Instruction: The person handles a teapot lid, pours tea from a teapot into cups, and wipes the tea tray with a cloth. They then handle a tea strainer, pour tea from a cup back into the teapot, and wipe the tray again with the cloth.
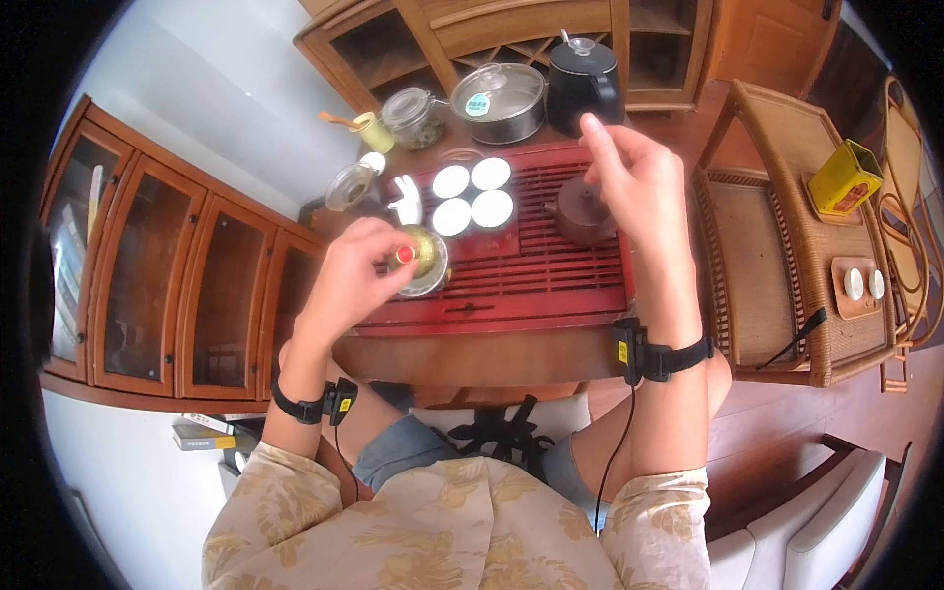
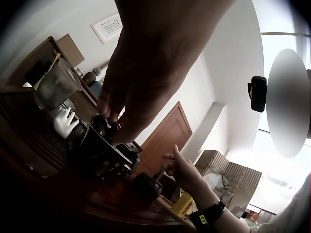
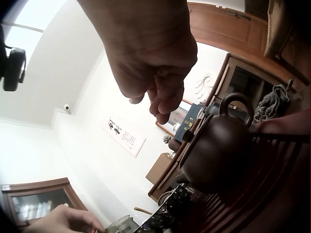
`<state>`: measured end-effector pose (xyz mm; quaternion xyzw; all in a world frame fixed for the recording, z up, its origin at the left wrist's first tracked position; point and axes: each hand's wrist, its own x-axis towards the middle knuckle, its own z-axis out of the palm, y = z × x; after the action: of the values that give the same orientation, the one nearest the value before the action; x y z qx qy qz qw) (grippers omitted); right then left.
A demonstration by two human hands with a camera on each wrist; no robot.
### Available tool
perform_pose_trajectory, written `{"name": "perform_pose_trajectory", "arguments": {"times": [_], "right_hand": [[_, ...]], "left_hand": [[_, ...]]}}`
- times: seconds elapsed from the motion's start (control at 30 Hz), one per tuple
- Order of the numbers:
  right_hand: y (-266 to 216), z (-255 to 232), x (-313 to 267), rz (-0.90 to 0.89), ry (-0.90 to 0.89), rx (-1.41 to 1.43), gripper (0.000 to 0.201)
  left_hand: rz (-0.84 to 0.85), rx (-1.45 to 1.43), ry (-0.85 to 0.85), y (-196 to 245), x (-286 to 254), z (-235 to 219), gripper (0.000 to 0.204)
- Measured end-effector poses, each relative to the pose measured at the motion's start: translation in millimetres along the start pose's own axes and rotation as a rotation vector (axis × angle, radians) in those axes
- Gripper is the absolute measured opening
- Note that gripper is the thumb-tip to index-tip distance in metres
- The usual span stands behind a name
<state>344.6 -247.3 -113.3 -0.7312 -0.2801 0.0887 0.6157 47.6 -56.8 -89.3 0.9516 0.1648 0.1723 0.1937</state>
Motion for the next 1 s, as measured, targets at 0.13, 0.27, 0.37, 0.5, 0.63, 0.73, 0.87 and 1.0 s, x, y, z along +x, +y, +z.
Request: {"name": "perform_pose_trajectory", "arguments": {"times": [0.13, 0.27, 0.37, 0.5, 0.63, 0.73, 0.87, 1.0], "right_hand": [[-0.6, 0.0, -0.5, 0.005, -0.001, -0.004, 0.048], [-1.6, -1.0, -1.1, 0.003, -0.005, -0.008, 0.048], [0.1, -0.5, -0.6, 0.001, -0.007, -0.006, 0.049], [0.3, -0.2, 0.0, 0.013, -0.012, -0.004, 0.049], [-0.2, -0.3, -0.2, 0.009, -0.012, -0.011, 0.049], [-0.2, -0.1, -0.4, 0.004, -0.014, -0.015, 0.049], [-1.4, 0.3, -1.2, 0.01, -0.012, -0.018, 0.048], [-0.9, 0.4, -1.0, 0.016, -0.013, -0.015, 0.048]], "left_hand": [[-0.03, 0.007, -0.063, 8.6, 1.4, -7.3, 0.023], [-0.107, -0.072, -0.117, 9.4, 2.6, -10.8, 0.025], [-0.142, -0.152, -0.113, 3.7, 1.5, -7.5, 0.027], [-0.155, -0.211, -0.065, 2.7, 1.4, -1.4, 0.026], [-0.122, -0.154, -0.027, 0.4, 1.8, 1.3, 0.025], [-0.062, -0.108, 0.017, -0.6, 2.1, 3.9, 0.024], [0.005, -0.041, 0.045, -4.7, 2.7, 6.4, 0.022], [0.088, 0.029, 0.059, -5.6, 2.0, 6.6, 0.02]]}}
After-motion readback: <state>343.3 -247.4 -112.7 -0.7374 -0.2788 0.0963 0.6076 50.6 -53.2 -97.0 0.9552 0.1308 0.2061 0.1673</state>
